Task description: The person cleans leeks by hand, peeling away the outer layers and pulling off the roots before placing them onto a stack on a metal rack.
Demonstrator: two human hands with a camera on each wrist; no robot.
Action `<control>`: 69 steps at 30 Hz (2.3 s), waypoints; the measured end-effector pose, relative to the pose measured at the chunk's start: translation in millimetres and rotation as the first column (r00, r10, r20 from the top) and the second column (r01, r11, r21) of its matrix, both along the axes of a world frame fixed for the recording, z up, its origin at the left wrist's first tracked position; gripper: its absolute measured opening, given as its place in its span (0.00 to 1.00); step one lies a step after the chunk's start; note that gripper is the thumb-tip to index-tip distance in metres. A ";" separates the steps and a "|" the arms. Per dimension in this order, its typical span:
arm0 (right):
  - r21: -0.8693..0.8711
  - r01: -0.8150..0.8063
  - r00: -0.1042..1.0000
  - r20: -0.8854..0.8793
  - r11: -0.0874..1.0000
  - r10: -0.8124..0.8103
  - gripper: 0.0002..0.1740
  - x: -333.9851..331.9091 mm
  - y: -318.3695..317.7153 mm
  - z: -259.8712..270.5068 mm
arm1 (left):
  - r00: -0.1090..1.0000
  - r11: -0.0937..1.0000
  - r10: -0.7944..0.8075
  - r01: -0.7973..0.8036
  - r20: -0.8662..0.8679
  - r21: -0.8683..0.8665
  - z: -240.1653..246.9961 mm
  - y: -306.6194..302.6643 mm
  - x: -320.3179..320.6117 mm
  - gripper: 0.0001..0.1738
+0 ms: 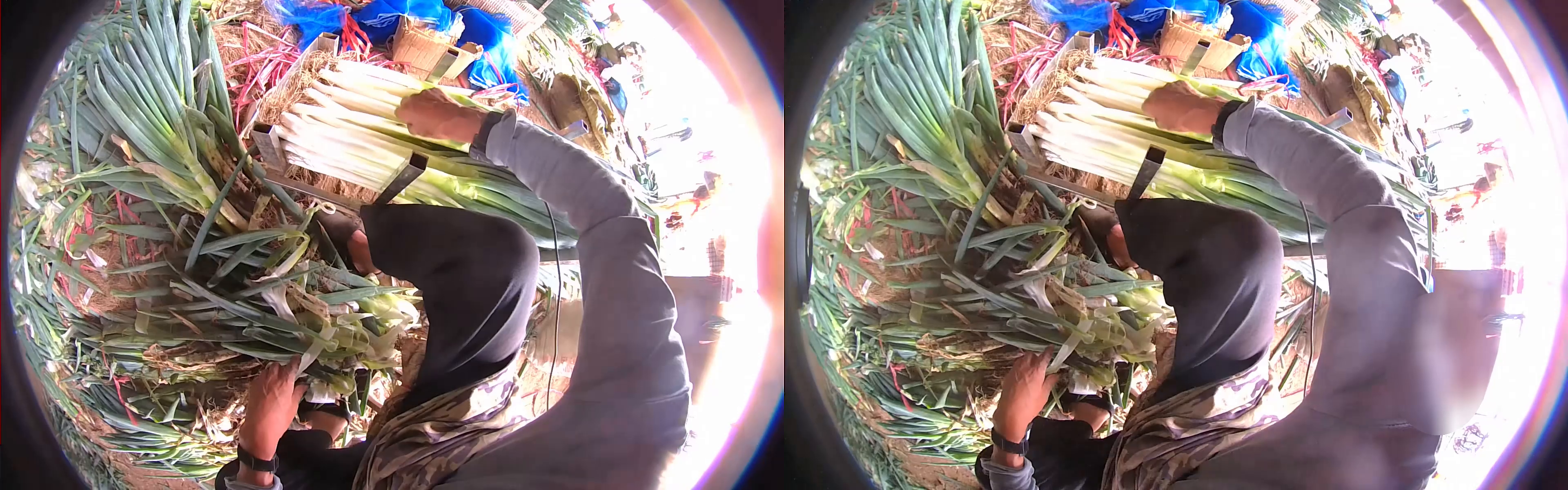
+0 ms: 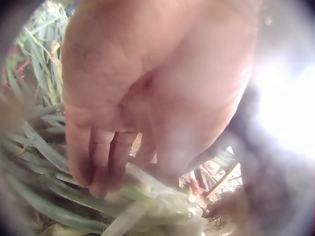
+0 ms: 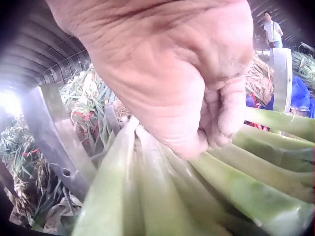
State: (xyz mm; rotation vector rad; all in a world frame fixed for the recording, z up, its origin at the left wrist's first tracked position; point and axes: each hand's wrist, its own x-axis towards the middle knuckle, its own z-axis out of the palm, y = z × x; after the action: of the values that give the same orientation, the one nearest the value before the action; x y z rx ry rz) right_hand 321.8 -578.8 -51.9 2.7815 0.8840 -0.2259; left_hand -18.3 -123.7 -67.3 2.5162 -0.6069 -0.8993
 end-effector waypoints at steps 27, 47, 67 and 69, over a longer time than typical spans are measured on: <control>-0.239 0.158 0.963 0.252 0.958 -0.096 0.43 -28.0 -11.9 60.9 | 0.994 0.999 0.030 -0.028 0.110 -0.015 14.4 8.4 -11.6 0.34; 0.674 -0.429 0.885 0.181 0.601 0.429 0.25 -244.2 471.3 -109.6 | 0.026 -0.675 0.657 -0.426 -0.754 -0.602 72.7 158.4 -43.3 0.39; 0.385 -0.279 0.912 -0.182 0.880 0.368 0.11 -295.5 491.2 -246.1 | 0.065 -0.539 0.822 -0.236 -0.566 -0.809 101.0 183.1 -125.7 0.22; 0.481 -0.162 0.912 -0.260 0.861 0.317 0.12 -291.1 492.1 -223.7 | 0.026 -0.547 0.821 -0.247 -0.570 -0.800 103.1 181.7 -124.5 0.23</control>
State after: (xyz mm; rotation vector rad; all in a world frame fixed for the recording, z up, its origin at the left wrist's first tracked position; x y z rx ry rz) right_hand 30.7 -86.7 -275.6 3.0518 1.5405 -0.5197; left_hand -142.8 58.0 35.7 1.0218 0.5683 0.7517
